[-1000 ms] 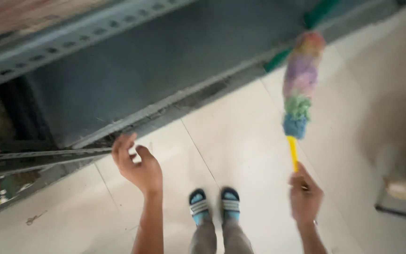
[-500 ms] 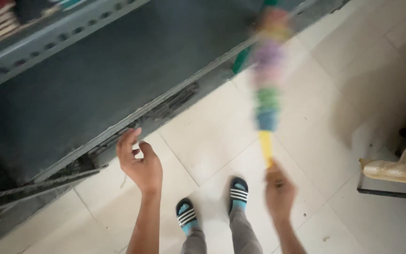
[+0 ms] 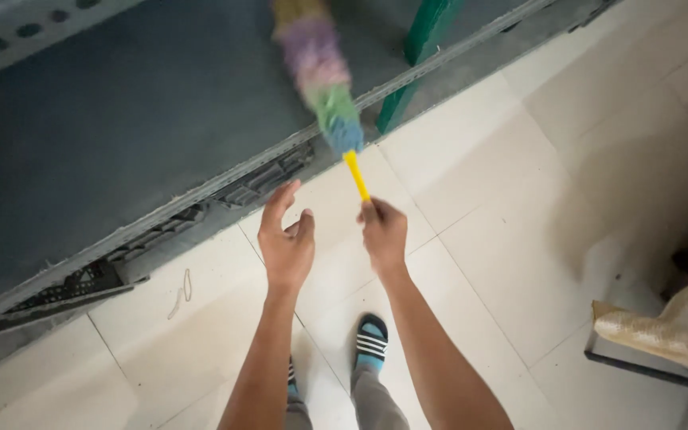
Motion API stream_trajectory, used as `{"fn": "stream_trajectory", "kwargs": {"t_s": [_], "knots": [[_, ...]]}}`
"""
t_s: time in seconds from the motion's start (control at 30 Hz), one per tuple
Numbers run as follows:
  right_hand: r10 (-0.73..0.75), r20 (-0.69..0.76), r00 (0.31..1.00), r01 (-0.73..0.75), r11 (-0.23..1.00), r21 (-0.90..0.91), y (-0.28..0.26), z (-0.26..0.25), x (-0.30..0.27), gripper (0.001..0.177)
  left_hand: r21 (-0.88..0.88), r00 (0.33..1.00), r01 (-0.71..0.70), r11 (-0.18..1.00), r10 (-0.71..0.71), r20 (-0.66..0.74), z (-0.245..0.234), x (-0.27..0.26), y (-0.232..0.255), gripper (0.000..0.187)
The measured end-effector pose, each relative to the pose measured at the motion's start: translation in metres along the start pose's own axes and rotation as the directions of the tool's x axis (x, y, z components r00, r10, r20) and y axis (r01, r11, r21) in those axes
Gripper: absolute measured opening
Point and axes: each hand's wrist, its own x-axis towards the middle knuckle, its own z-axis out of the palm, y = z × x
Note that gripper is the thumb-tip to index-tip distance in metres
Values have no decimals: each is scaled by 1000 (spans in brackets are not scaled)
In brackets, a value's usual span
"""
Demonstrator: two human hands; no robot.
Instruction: The person uses a colorful feather duster to clean the surface of a metal shelf. They move the duster back and forth along the shelf, which contains stacks of books and a blue storage bin.
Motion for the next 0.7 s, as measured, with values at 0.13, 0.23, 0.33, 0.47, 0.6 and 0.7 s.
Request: {"fn": "stream_trajectory", "kwargs": {"t_s": [0.13, 0.23, 0.33, 0.47, 0.6, 0.7], "knots": [[-322, 5, 947, 322, 944, -76, -36, 18, 19, 23, -59, 996, 78, 995, -80, -31, 23, 6, -6, 46], [-289, 186, 939, 318, 936, -151, -57, 39, 24, 23, -79, 990, 34, 996, -45, -136, 33, 13, -18, 45], [-115, 384, 916, 248, 915, -318, -40, 56, 48, 20, -77, 981, 68, 995, -81, -178, 39, 18, -22, 45], [-295, 255, 921, 345, 921, -180, 14, 53, 140, 16, -31, 955, 38, 999, -45, -294, 43, 30, -47, 43], [-152, 14, 988, 149, 981, 127, -22, 39, 152, 14, -98, 961, 53, 994, -77, -265, 56, 48, -45, 43], [-226, -78, 971, 236, 957, 168, -70, 47, 101, 18, -208, 959, 54, 977, -109, -263, 64, 64, -58, 43]]}}
